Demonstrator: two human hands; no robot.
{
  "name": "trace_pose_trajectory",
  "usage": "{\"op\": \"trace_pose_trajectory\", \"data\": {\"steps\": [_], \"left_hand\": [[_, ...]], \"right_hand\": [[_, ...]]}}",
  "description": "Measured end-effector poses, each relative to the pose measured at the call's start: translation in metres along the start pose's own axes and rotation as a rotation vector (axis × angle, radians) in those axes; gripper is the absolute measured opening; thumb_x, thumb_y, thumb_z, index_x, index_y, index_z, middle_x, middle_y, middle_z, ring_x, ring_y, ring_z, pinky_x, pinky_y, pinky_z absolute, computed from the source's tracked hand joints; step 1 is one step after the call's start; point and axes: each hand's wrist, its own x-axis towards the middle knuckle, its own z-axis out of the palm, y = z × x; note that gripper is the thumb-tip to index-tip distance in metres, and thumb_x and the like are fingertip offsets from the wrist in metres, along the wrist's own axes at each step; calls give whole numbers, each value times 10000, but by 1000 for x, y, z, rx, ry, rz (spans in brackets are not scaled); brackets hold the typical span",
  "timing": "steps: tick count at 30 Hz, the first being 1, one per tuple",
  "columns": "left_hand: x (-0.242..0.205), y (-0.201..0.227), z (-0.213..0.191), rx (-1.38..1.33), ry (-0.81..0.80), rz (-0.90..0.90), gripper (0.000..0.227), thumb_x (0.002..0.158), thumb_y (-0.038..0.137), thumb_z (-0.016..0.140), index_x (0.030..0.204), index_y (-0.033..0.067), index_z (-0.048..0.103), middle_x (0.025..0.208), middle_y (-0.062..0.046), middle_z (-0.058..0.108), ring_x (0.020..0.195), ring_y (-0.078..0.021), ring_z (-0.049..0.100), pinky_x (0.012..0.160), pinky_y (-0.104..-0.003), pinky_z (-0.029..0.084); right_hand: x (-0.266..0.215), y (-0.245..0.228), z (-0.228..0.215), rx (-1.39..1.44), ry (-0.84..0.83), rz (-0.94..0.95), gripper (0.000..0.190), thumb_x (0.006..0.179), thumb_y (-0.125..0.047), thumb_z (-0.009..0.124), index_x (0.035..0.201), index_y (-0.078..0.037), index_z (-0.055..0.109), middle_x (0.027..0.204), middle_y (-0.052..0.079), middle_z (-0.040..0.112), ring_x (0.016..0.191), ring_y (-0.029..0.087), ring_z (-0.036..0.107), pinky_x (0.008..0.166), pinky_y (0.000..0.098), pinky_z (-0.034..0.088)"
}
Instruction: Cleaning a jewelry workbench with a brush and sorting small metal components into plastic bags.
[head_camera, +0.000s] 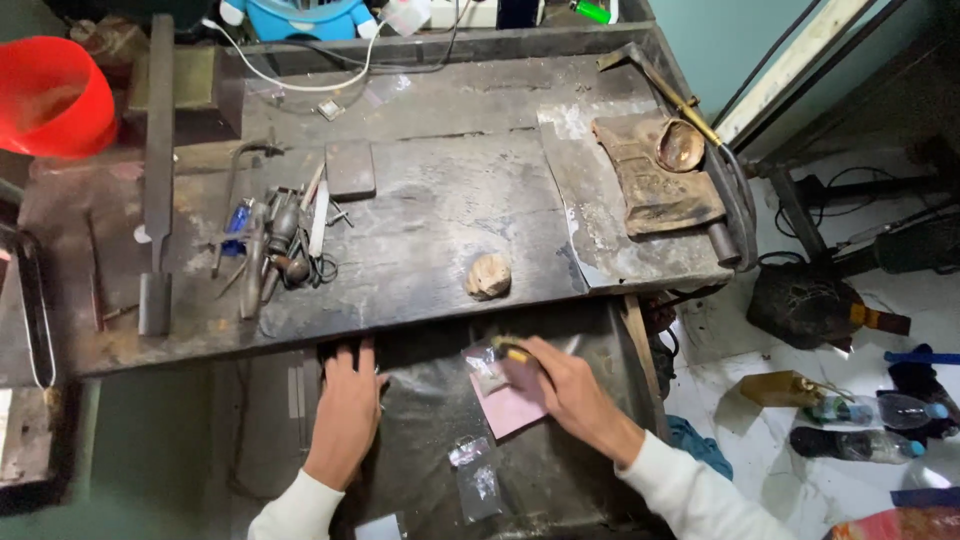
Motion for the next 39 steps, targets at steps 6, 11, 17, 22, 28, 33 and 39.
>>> {"op": "trace_pose_trajectory", "data": {"steps": [6,11,17,22,28,33,39], "left_hand": [[-17,7,-9,-45,-45,11,270,1000,44,538,1270,30,539,1102,-187,505,944,-332,491,764,-411,454],[-43,10,-21,-419,-98,-191,215,1014,81,454,1130,79,635,1055,-96,554,816,-354,628,697,-444,503],[-74,0,-37,-474,-108,-203,155,1016,63,521,1081,86,660,1051,-48,584,782,-214,657,696,-381,447],[-95,-2,-26,-476,-88,-194,157,1022,116,506,1064,117,657,1029,-38,547,735,-246,598,741,-280,484],[-107,-7,-35,-521,82,-171,195,1015,122,492,1081,86,672,997,-72,577,834,-245,632,812,-340,504],[-104,-1,-40,-520,174,-222,227,1016,129,497,1050,133,722,936,-31,586,757,-208,630,736,-334,507],[-72,6,-61,-564,211,-324,195,1027,113,476,1064,62,660,1043,-112,583,899,-304,675,854,-387,499]], "right_hand": [[21,158,47,-518,37,295,336,917,-79,524,594,2,482,579,222,588,555,434,594,546,557,416],[54,70,65,-484,-416,29,330,705,-46,680,1032,-77,704,840,134,660,728,397,657,590,521,508],[50,14,46,-319,-221,-335,863,716,354,555,1491,-7,441,1249,222,582,895,239,651,690,291,663],[108,49,136,-316,-590,4,304,732,-65,613,1032,-64,563,847,137,674,741,335,602,603,519,505],[95,-60,119,5,-411,-463,569,789,27,539,1357,-10,558,1307,209,662,1121,398,649,962,454,512],[108,-19,158,-225,-270,-262,512,884,-55,559,1395,-58,561,1247,178,679,1026,386,668,837,482,536],[105,-54,147,-86,-412,-367,653,794,61,507,1430,-79,552,1400,204,633,1210,392,652,846,478,587]]}}
